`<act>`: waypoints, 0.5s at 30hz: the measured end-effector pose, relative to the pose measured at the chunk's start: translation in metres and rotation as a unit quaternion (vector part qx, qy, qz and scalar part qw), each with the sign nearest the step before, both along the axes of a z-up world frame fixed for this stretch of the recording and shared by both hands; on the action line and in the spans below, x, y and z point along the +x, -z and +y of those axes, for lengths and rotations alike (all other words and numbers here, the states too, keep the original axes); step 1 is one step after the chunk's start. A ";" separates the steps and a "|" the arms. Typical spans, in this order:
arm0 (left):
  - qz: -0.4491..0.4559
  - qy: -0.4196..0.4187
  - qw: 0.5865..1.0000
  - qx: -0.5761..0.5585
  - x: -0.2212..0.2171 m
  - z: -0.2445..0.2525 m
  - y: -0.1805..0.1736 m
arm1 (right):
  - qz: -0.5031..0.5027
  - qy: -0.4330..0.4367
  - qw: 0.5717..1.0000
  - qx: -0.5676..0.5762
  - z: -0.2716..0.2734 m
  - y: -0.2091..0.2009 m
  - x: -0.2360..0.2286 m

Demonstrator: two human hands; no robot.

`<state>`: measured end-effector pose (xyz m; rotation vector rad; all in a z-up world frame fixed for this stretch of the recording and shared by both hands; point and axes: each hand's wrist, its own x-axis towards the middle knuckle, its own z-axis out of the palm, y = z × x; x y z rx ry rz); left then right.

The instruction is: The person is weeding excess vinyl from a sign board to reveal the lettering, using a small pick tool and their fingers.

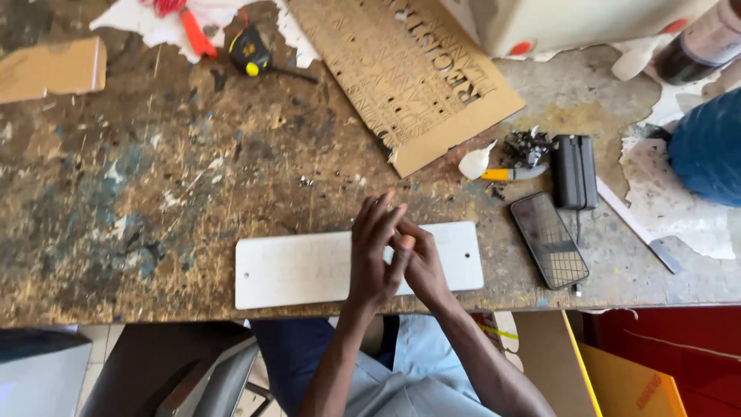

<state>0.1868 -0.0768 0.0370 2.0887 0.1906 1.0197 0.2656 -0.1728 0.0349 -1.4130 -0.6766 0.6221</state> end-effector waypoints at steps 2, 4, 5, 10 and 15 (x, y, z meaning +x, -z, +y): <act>0.039 -0.065 0.996 -0.049 -0.001 0.002 0.019 | 0.028 0.041 0.999 0.001 -0.015 -0.031 0.001; 0.088 -0.069 0.992 -0.054 -0.002 0.001 0.013 | 0.011 0.051 0.999 -0.007 -0.024 -0.037 0.009; 0.118 -0.078 0.989 -0.045 0.006 0.008 0.008 | -0.023 0.055 0.998 0.001 -0.022 -0.041 0.019; 0.185 -0.046 0.980 -0.054 0.027 0.020 0.001 | -0.063 0.010 0.995 -0.082 -0.030 -0.051 0.048; 0.226 0.009 0.957 -0.181 0.047 0.018 -0.001 | -0.309 -0.039 0.939 -0.143 -0.023 -0.023 0.084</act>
